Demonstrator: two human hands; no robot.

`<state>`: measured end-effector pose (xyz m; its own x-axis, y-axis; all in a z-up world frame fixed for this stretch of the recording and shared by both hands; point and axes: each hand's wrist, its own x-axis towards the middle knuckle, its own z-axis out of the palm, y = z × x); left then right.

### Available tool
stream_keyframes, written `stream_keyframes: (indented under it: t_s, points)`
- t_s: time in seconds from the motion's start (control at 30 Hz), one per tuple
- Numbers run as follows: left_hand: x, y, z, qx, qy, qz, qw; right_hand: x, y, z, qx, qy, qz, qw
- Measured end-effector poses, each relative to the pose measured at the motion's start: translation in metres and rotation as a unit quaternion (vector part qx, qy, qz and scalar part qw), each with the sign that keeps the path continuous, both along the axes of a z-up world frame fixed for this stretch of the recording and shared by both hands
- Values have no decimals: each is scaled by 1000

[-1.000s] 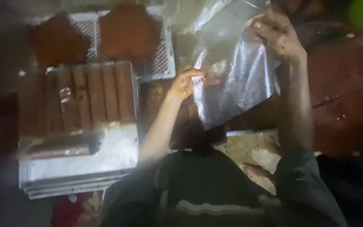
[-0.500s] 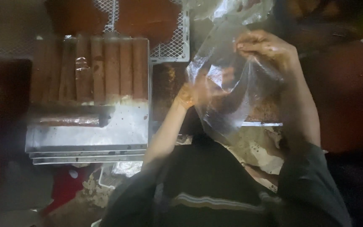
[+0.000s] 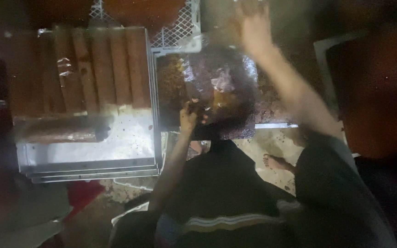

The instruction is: Rolling flat dough sheets into cylindrical shapes using plastic film and placing them on a metal tray in a bakery production area.

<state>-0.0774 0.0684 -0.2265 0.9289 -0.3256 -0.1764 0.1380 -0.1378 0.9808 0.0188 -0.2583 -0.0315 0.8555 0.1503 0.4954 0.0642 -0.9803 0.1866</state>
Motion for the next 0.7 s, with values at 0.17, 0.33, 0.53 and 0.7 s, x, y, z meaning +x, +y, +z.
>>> stream_keyframes:
  t_s: [0.17,0.33,0.53,0.7]
  points:
    - [-4,12,54,155,197,-74,965,-113,109,-60,216,276,15,936]
    - [6,32,21,216,147,-76,962,-181,130,-103,219,255,-81,938]
    - [20,7,121,448,-41,-116,886,-197,148,-107,187,236,-139,944]
    - [33,-53,90,244,-267,-286,887,-143,97,-121,144,283,-54,947]
